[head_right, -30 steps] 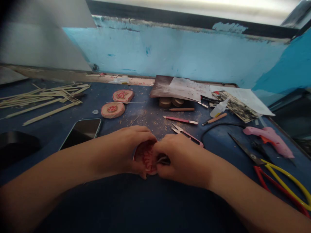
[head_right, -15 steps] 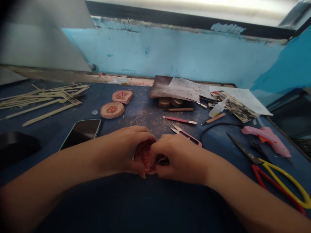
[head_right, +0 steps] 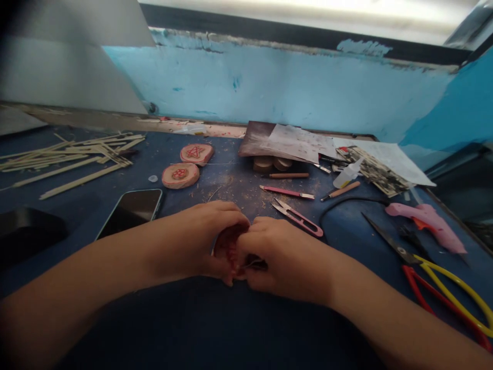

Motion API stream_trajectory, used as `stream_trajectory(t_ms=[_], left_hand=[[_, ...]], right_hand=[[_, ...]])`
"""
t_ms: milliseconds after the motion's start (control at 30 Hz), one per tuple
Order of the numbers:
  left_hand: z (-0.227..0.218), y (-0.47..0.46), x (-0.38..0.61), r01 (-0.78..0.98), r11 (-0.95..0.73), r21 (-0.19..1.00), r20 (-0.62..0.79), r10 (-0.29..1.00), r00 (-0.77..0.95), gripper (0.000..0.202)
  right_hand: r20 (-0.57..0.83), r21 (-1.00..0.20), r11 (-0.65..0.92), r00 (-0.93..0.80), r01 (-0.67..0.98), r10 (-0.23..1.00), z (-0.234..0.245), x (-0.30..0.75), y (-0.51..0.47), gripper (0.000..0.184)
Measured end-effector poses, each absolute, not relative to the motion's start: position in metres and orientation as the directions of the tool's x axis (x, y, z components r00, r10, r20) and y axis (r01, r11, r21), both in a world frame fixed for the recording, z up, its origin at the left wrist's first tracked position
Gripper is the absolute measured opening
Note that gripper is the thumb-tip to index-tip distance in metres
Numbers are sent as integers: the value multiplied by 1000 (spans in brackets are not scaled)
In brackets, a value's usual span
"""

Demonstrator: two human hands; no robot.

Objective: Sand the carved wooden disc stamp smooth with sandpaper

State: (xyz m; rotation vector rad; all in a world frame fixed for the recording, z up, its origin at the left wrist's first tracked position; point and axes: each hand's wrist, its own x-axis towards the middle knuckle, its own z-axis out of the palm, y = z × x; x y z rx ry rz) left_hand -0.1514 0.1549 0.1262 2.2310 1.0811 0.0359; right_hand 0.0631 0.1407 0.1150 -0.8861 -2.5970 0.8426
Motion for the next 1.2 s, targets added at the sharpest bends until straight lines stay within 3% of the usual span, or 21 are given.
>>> stream_trajectory(t_ms=[133,267,400,500,600,700,867,967,1100,1200], left_hand=[[127,156,-152,704,-450,549,-252,715,653,47],[126,155,-153,697,-445,562,-249,713,656,49],[124,155,-153,700,-455,550,-241,716,655,47],[124,155,-153,688,-444,574,-239,713,660,48],[125,155,-152,701,-438,563,-247,720,649,44],[126,155,-151,703,-448,553,-243,720,650,49],[124,155,-152,709,-441,551,-246,726,643,48],[123,154,-153,686,-451,571,-226,717,660,50],[127,154,-152,724,-425,544,-278,722,633,45],[127,155,-152,705,-435,560,-266,712,650,47]], right_hand=[[129,-540,634,-690,553,712,114,62,139,20],[31,-667,584,-766,463,642,114,62,136,24],[121,-572,629,-705,526,699,113,63,137,20],[69,-606,638,-769,474,636,113,64,139,18],[106,-575,636,-724,514,681,114,64,139,16],[77,-623,629,-763,465,642,114,64,137,24],[113,-623,627,-740,467,663,115,60,135,17],[40,-697,585,-792,414,609,116,59,136,24],[104,-586,632,-726,508,680,115,63,141,19],[81,-607,648,-775,461,627,115,64,141,24]])
